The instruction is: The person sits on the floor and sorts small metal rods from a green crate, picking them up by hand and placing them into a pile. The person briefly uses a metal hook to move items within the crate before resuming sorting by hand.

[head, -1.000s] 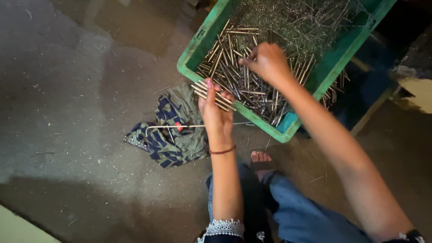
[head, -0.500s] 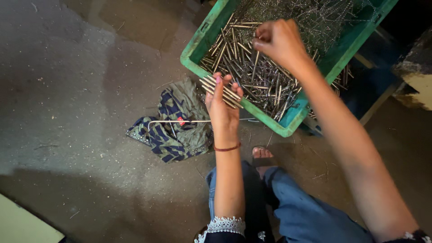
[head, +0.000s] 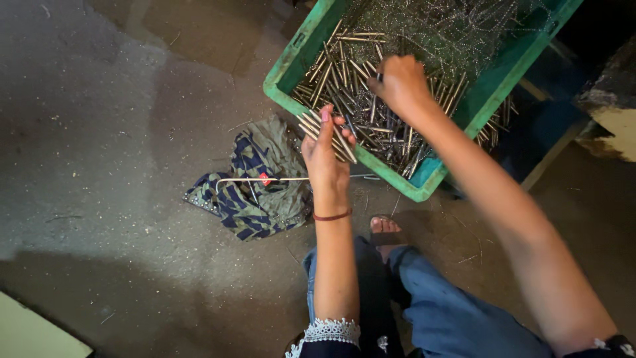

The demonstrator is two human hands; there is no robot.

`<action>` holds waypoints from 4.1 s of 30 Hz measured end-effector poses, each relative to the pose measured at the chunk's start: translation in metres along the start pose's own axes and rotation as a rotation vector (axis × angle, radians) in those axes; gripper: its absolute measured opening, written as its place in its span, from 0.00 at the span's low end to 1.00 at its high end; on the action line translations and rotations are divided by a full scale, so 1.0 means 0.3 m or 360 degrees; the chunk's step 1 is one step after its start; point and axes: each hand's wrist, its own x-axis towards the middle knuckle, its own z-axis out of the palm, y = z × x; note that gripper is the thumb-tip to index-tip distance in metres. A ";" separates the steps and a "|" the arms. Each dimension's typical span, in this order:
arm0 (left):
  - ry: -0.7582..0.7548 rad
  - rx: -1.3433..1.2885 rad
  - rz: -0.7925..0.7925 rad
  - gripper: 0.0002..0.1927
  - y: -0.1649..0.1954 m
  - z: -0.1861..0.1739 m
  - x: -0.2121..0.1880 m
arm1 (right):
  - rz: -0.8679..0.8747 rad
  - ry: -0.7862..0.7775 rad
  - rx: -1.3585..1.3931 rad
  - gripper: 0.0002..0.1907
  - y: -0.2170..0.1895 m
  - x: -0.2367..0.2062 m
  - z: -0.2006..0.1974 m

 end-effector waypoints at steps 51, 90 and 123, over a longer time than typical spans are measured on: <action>-0.0063 -0.0147 -0.0119 0.13 0.047 -0.002 -0.035 | -0.0549 0.0749 0.0043 0.13 0.000 -0.023 0.021; -0.0855 0.0557 0.0024 0.16 0.242 0.242 -0.504 | -0.0607 -0.0386 0.3239 0.47 -0.063 -0.669 -0.126; -0.0663 0.0736 0.0021 0.16 0.235 0.226 -0.460 | -0.0612 -0.0772 0.3533 0.41 -0.097 -0.711 -0.155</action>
